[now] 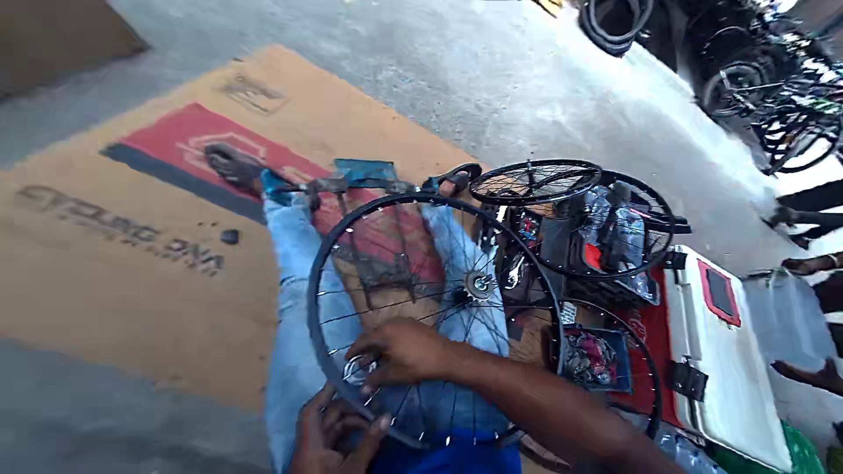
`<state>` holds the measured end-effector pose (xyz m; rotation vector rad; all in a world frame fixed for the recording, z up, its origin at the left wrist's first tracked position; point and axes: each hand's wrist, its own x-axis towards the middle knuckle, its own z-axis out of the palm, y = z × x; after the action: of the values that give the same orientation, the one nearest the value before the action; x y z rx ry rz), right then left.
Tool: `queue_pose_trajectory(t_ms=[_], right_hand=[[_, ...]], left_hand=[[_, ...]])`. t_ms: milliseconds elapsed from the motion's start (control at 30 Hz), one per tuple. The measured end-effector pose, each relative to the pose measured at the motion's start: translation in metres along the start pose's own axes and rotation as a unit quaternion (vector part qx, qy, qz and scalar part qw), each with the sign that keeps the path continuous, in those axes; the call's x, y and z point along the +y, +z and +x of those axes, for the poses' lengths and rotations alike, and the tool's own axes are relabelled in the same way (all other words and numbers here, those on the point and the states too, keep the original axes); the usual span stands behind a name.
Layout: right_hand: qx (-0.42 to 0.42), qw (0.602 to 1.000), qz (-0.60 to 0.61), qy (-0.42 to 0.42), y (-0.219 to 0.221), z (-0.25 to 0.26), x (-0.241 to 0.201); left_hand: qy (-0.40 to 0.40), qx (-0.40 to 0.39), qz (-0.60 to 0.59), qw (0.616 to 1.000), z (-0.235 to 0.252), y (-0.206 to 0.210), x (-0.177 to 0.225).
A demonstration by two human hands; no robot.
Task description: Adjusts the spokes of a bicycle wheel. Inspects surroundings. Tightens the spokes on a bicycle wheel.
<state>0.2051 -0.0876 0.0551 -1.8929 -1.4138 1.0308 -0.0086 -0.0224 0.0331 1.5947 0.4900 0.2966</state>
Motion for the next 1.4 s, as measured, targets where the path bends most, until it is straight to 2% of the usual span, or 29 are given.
queue_pose_trajectory(t_ms=[100, 167, 233, 300, 400, 533, 633, 800, 867, 1000, 1100, 1200, 1300, 1400], right_hand=[[0.092, 0.990, -0.096, 0.038, 0.021, 0.006, -0.013], [0.165, 0.973, -0.158, 0.014, 0.041, 0.003, -0.018], [0.192, 0.964, -0.185, 0.010, 0.046, -0.001, -0.021], [0.144, 0.977, -0.158, 0.011, 0.038, -0.008, -0.020], [-0.007, 0.999, -0.038, -0.007, 0.013, -0.015, -0.007], [-0.096, 0.991, 0.090, 0.013, -0.007, 0.009, 0.013], [-0.107, 0.986, 0.123, 0.043, -0.009, 0.017, 0.011], [-0.072, 0.988, 0.125, 0.063, -0.002, 0.017, 0.013], [-0.033, 0.995, 0.080, 0.045, 0.003, 0.014, 0.014], [0.048, 0.994, -0.094, -0.012, 0.027, 0.013, 0.012], [-0.005, 0.981, -0.189, 0.051, 0.033, 0.020, -0.002], [-0.079, 0.966, -0.230, 0.088, 0.033, 0.029, -0.014], [-0.116, 0.974, -0.169, 0.100, 0.022, 0.027, -0.014], [-0.131, 0.989, -0.025, 0.056, 0.003, 0.012, -0.001]], left_hand=[[-0.045, 0.054, 0.044, 0.997, 0.004, 0.007, -0.007], [-0.067, 0.050, 0.049, 0.995, -0.001, 0.004, -0.012], [-0.067, 0.043, 0.037, 0.996, -0.001, 0.002, -0.013], [-0.072, 0.042, 0.024, 0.996, -0.003, 0.001, -0.013], [-0.086, 0.038, 0.010, 0.996, -0.007, -0.001, -0.015], [-0.079, 0.036, 0.029, 0.996, -0.008, 0.002, -0.014], [-0.083, 0.039, 0.033, 0.995, -0.008, 0.001, -0.014], [-0.087, 0.032, 0.036, 0.995, -0.007, -0.002, -0.015], [-0.084, 0.029, 0.030, 0.996, -0.006, -0.003, -0.016], [-0.083, 0.026, 0.036, 0.996, -0.003, -0.005, -0.016], [-0.093, 0.027, 0.034, 0.995, -0.002, -0.007, -0.017], [-0.091, 0.026, 0.035, 0.995, -0.003, -0.008, -0.015], [-0.090, 0.027, 0.034, 0.995, -0.003, -0.005, -0.008], [-0.078, 0.031, 0.016, 0.996, -0.003, -0.001, -0.005]])
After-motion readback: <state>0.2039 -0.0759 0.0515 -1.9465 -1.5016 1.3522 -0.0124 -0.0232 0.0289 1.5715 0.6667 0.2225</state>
